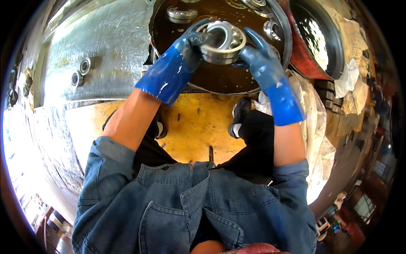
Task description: The person cleans several metal mechanical parts, including bearings and rings, by hand in a container of dark liquid. They scrub the parts with gloved hands, rinse them in the liquid, and place them on a metal tray. The person also uses a brush to scrub one of the parts.
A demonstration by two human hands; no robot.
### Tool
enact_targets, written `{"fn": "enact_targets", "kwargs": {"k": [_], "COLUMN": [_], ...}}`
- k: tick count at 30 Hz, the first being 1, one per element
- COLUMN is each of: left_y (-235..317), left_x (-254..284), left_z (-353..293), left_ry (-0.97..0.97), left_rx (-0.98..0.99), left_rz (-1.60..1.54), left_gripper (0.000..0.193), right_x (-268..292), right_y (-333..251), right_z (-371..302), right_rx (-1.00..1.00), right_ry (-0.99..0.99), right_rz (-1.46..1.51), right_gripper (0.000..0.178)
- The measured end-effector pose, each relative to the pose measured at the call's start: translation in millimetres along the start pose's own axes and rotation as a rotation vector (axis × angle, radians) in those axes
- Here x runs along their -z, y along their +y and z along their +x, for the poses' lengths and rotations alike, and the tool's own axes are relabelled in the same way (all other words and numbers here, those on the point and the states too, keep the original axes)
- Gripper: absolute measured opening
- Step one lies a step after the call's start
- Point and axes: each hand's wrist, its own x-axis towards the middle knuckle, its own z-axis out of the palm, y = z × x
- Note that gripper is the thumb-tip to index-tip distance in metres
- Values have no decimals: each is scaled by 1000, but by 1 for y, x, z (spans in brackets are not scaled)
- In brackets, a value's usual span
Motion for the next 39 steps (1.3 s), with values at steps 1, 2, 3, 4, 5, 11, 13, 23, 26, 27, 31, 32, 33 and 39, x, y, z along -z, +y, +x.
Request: {"fn": "enact_targets", "kwargs": {"k": [1,2,3,4,5,11,13,23,26,27,31,32,33,39], "left_y": [-11,-5,14,30,31,31,34,26,27,23,32,33,35,40], "left_x": [12,-6,-39,-56,-57,-54,-50,-39,-38,-39,-72,-74,-76,-88], "left_z": [-1,3,3,0,-1,-4,-5,-9,-8,-8,-3,-3,-4,0], "left_ry": [-4,-32,27,105,89,-8,-27,-71,6,81,286,296,306,351], "left_rx": [-123,-99,-8,69,85,136,151,136,199,268,361,370,380,442], "left_rz": [-79,-88,-60,-10,2,79,104,150,198,232,253,281,310,489], "left_gripper": [55,55,52,48,48,48,48,51,52,52,47,47,47,50], "right_x": [5,28,48,30,34,25,18,8,15,23,21,20,19,21], "right_y": [5,20,29,12,19,25,10,9,20,29,30,31,31,28], "right_z": [7,19,19,13,14,11,-4,-3,-1,1,8,9,10,19], "right_rx": [12,57,113,58,69,11,-28,-60,-58,-1,29,36,44,93], "right_ry": [5,-106,-211,-121,-105,-97,-58,76,122,7,7,10,14,35], "right_rz": [13,196,378,240,256,410,340,-90,-174,43,9,-4,-18,-84], "right_gripper": [72,60,47,43,43,44,45,45,68,73,71,70,69,66]}}
